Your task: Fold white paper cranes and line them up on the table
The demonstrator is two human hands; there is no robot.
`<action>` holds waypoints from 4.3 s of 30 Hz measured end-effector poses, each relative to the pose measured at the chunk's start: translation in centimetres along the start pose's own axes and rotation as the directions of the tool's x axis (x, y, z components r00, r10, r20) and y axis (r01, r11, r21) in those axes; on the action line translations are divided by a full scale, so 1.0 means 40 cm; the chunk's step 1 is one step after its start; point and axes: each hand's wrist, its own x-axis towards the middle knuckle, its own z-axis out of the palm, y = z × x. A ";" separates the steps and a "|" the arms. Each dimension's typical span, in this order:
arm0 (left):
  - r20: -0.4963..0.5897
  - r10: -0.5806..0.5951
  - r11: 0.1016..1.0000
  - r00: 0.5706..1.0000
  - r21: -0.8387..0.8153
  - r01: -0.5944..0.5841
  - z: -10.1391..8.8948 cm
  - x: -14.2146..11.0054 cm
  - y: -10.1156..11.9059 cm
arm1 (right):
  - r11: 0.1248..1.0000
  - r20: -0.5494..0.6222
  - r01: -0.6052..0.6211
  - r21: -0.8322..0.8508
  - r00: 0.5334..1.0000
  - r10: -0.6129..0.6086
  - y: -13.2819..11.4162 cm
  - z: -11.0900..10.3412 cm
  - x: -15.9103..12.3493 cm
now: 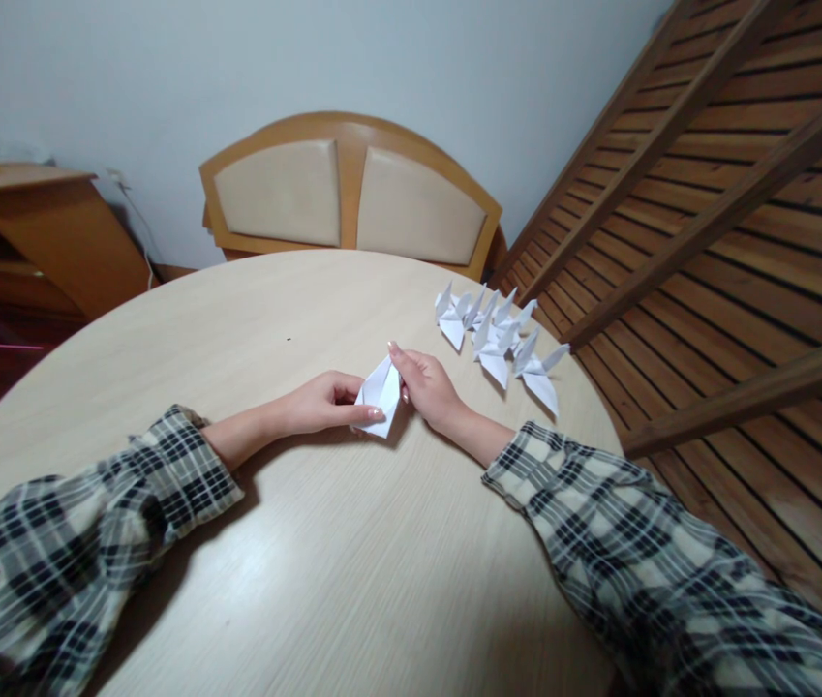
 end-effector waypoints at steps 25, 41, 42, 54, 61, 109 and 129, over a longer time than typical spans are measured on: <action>-0.269 -0.010 0.960 0.963 -0.271 -0.066 0.006 0.023 -0.011 | 0.991 0.113 0.034 -0.131 0.993 -0.020 0.009 0.001 -0.008; -0.290 -0.019 0.918 0.957 -0.384 -0.098 0.000 0.024 -0.033 | 0.992 0.016 0.074 -0.100 0.997 -0.073 0.010 0.000 -0.006; -0.289 -0.014 0.912 0.957 -0.395 -0.106 0.000 0.025 -0.033 | 0.994 0.021 0.067 -0.088 0.998 -0.066 0.012 0.000 -0.006; -0.359 -0.089 0.860 0.929 -0.499 -0.110 -0.008 0.027 -0.038 | 0.998 0.113 0.067 -0.004 0.991 -0.066 0.016 0.003 -0.011; -0.377 -0.096 0.858 0.921 -0.501 -0.116 -0.007 0.026 -0.031 | 0.995 0.109 0.092 -0.043 0.990 -0.087 0.008 0.005 -0.013; -0.387 0.206 0.977 0.899 0.128 -0.169 -0.001 0.018 -0.029 | 0.988 0.073 0.139 -0.068 0.988 -0.134 0.016 0.007 -0.001; -0.414 0.131 0.983 0.901 -0.060 -0.171 -0.008 0.023 -0.040 | 0.995 0.038 0.047 0.084 0.998 -0.051 0.014 0.004 -0.001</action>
